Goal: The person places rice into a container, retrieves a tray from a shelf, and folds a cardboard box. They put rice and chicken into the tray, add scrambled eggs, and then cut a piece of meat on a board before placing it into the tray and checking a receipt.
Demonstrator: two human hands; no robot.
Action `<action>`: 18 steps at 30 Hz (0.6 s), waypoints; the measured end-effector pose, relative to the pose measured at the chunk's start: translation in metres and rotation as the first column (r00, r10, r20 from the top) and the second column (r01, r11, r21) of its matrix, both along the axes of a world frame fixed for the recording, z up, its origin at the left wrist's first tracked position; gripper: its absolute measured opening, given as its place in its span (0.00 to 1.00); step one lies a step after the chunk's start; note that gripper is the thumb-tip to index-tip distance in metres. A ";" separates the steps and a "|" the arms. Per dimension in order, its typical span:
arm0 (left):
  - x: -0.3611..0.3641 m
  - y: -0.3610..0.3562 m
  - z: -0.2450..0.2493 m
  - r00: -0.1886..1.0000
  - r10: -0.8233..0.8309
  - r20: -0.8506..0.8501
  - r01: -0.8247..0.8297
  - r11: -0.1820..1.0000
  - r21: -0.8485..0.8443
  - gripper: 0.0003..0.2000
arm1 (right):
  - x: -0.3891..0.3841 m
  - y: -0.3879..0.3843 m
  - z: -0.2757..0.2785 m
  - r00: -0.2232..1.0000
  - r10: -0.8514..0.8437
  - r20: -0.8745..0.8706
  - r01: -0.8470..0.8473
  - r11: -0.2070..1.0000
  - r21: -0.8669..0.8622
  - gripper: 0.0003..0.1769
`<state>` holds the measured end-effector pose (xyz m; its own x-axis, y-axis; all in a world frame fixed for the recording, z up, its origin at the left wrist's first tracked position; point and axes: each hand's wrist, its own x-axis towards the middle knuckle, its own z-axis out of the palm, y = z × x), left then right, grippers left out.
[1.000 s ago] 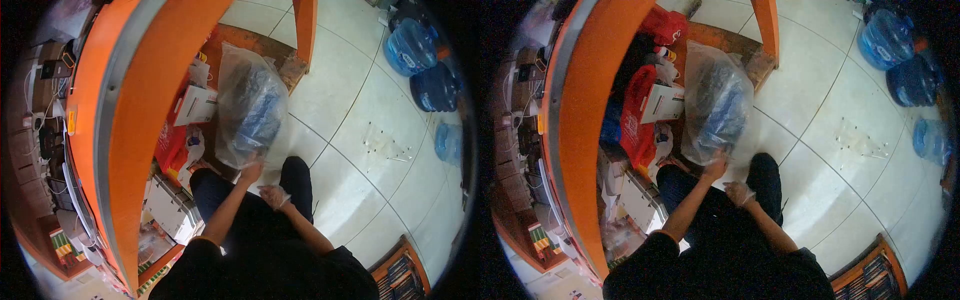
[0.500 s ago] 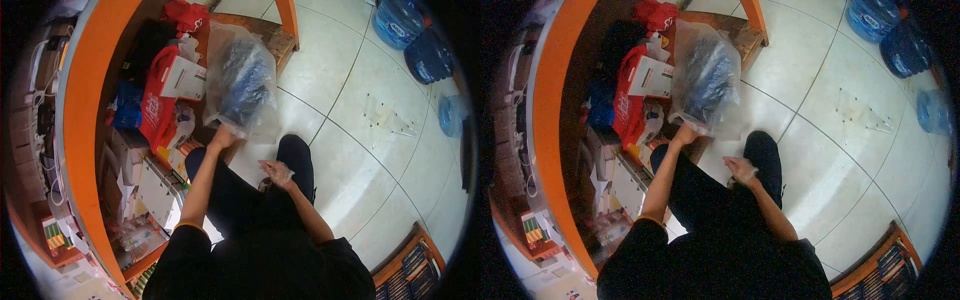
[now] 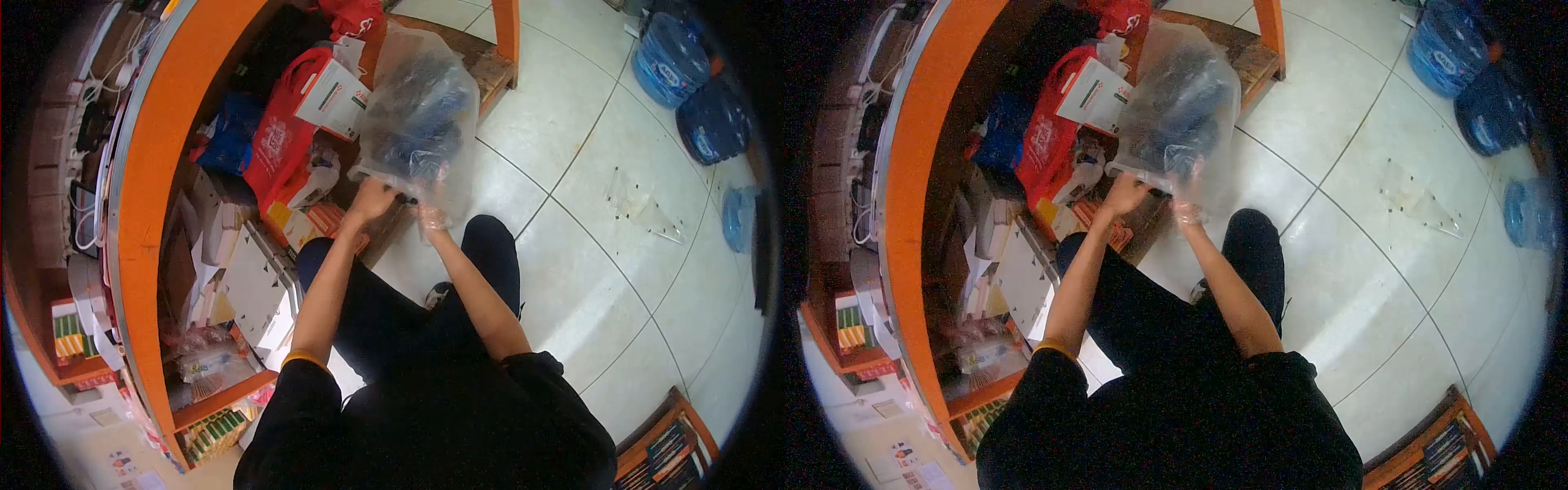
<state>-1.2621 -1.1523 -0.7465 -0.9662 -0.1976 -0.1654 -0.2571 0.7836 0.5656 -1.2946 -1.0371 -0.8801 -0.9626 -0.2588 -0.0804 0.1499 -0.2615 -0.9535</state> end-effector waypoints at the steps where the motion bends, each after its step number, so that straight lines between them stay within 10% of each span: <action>1: -0.002 0.001 0.001 0.997 0.048 0.064 -0.049 0.999 0.014 0.11 | 0.001 -0.003 0.008 0.997 0.003 0.078 0.002 0.998 -0.064 0.50; 6: -0.008 0.019 0.017 0.996 0.092 0.022 -0.085 0.974 -0.209 0.10 | 0.007 -0.003 0.002 0.969 0.031 0.245 -0.011 0.997 -0.079 0.42; 10: -0.013 0.041 0.068 0.970 0.243 -0.006 -0.231 0.913 -0.336 0.11 | 0.006 -0.001 -0.046 0.979 0.205 0.025 -0.197 0.895 0.400 0.32; 13: -0.005 0.044 0.086 0.933 0.120 -0.338 -0.205 0.951 -0.230 0.11 | 0.001 0.002 -0.049 0.866 0.491 -0.100 -0.285 0.646 0.709 0.25; 18: 0.032 0.051 0.147 0.954 0.248 -0.169 -0.255 0.967 -0.024 0.12 | -0.004 0.016 -0.032 0.859 0.507 -0.066 -0.403 0.750 0.526 0.21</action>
